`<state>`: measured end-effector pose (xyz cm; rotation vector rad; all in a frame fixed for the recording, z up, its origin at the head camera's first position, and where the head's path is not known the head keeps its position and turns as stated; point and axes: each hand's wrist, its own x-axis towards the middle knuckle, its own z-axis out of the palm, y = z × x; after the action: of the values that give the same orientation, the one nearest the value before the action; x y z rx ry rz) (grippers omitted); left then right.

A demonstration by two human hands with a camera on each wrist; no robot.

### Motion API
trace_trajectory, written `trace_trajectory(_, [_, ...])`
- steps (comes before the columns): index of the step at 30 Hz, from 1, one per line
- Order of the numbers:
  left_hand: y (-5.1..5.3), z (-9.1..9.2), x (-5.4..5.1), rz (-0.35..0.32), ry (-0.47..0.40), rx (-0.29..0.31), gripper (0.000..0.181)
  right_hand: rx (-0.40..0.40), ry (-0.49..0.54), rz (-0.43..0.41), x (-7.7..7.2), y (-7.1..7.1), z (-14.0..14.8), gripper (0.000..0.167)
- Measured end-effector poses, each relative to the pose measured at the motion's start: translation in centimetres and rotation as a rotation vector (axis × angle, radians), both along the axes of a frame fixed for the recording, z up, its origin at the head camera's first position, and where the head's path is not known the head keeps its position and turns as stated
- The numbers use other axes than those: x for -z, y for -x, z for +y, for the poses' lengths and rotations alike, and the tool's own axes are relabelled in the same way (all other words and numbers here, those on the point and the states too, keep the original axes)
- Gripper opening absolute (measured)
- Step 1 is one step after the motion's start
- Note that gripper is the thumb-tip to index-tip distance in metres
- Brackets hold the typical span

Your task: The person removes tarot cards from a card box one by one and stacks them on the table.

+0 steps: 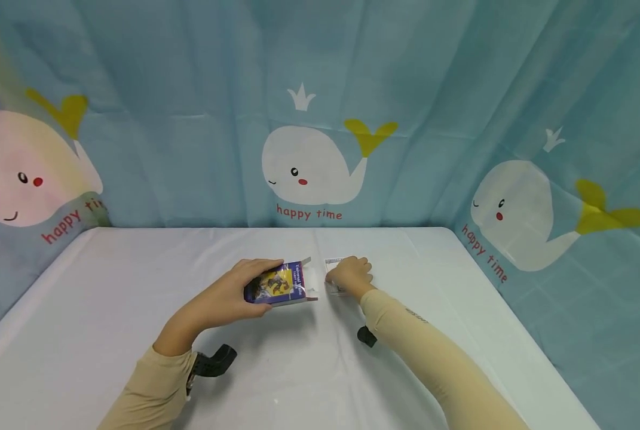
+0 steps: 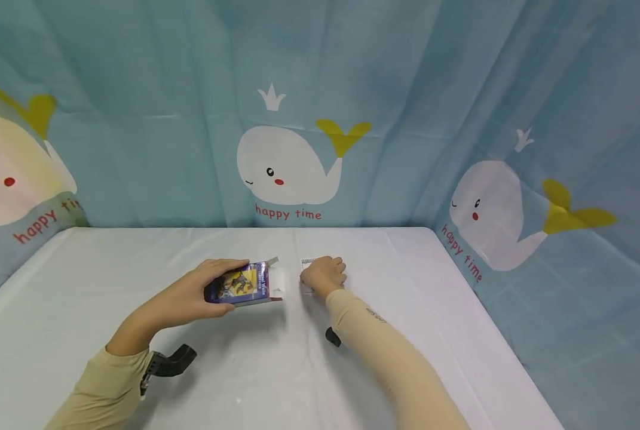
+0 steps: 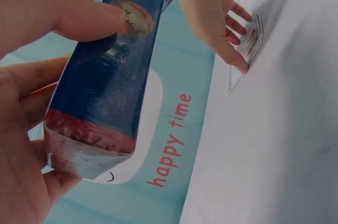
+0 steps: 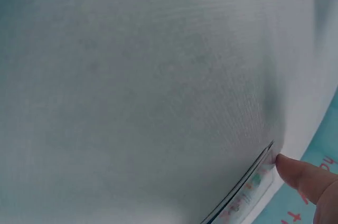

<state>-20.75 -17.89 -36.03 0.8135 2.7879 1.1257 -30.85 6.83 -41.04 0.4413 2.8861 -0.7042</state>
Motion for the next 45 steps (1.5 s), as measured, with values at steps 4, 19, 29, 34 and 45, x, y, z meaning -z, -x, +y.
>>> trace_trajectory(4, [0.0,0.0,-0.1,0.005,0.004,0.000,0.075,0.006,0.015,0.009,-0.1,0.1,0.1,0.053])
trace_trajectory(19, [0.0,0.0,0.0,-0.009,0.010,0.005,0.074,0.045,-0.024,0.017,0.5,0.7,-0.2,0.060])
trace_trajectory(29, [0.0,0.1,0.0,-0.005,0.000,0.010,0.074,0.046,0.004,-0.003,-0.3,0.6,0.1,0.070])
trace_trajectory(34, [0.0,0.0,-0.1,-0.004,0.000,0.004,0.075,-0.233,-0.031,-0.022,-1.5,1.6,2.8,0.082])
trace_trajectory(45, [-0.1,-0.2,-0.3,-0.006,-0.012,0.005,0.074,-0.771,-0.062,-0.161,-1.9,3.1,6.9,0.112])
